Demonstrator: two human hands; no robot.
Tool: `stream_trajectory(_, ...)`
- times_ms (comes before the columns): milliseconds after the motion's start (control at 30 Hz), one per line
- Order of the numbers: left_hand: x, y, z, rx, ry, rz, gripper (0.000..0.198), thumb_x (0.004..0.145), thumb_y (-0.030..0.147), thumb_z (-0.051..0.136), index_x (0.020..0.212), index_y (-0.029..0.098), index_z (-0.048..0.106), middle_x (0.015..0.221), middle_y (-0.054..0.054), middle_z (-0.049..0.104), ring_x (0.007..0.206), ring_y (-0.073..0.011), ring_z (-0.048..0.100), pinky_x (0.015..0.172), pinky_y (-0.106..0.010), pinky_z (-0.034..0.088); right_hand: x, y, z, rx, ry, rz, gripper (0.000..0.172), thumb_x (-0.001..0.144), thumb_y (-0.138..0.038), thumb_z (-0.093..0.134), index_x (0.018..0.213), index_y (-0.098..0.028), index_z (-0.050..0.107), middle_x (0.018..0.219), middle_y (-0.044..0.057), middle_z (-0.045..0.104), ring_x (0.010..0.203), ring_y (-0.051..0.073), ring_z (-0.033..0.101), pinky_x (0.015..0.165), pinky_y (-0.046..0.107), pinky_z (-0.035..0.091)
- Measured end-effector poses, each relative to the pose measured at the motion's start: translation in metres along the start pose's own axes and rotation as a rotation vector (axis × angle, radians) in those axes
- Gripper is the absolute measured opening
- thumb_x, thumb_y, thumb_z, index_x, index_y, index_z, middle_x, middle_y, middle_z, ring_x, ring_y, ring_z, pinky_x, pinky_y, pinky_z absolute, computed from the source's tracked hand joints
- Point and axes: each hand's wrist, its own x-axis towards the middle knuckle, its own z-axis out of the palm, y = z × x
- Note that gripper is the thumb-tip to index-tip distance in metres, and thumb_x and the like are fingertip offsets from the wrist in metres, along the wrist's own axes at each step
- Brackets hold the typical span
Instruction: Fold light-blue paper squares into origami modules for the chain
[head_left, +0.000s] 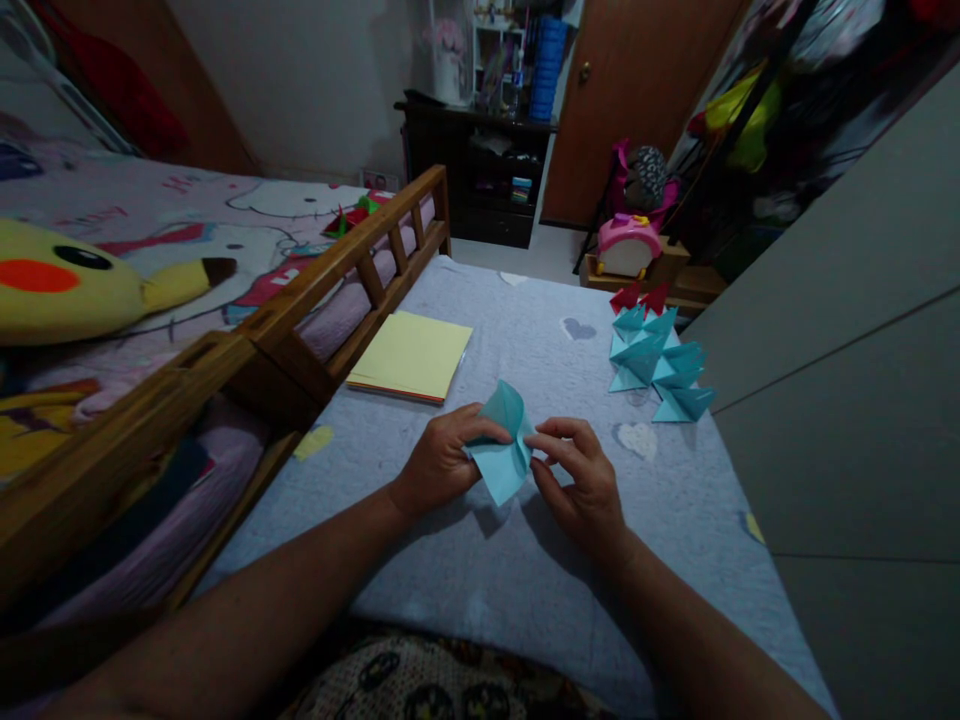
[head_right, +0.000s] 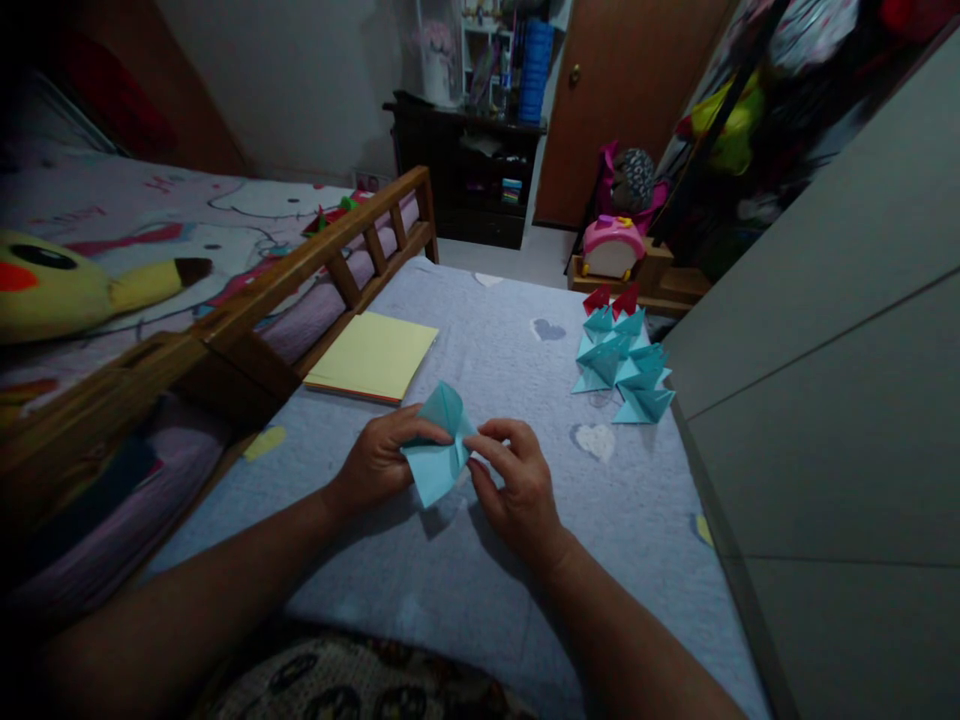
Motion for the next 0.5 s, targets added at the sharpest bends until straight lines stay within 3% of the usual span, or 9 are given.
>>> stream_trajectory(500,0.0018,0.0010,-0.0014,-0.046,-0.010,-0.018,0.008,0.082,0.019,0.072,0.089,0.020,0.068,0.080,0.000,0.069,0.070,-0.0135,0.064,0.066,-0.026,0.051,-0.0013,0.0020,0.0022,0.009,-0.025,0.012,0.032,0.092,-0.013,0.059,0.120,-0.027,0.069,0.107,0.008,0.060,0.094,0.020,0.064,0.073,0.035,0.059)
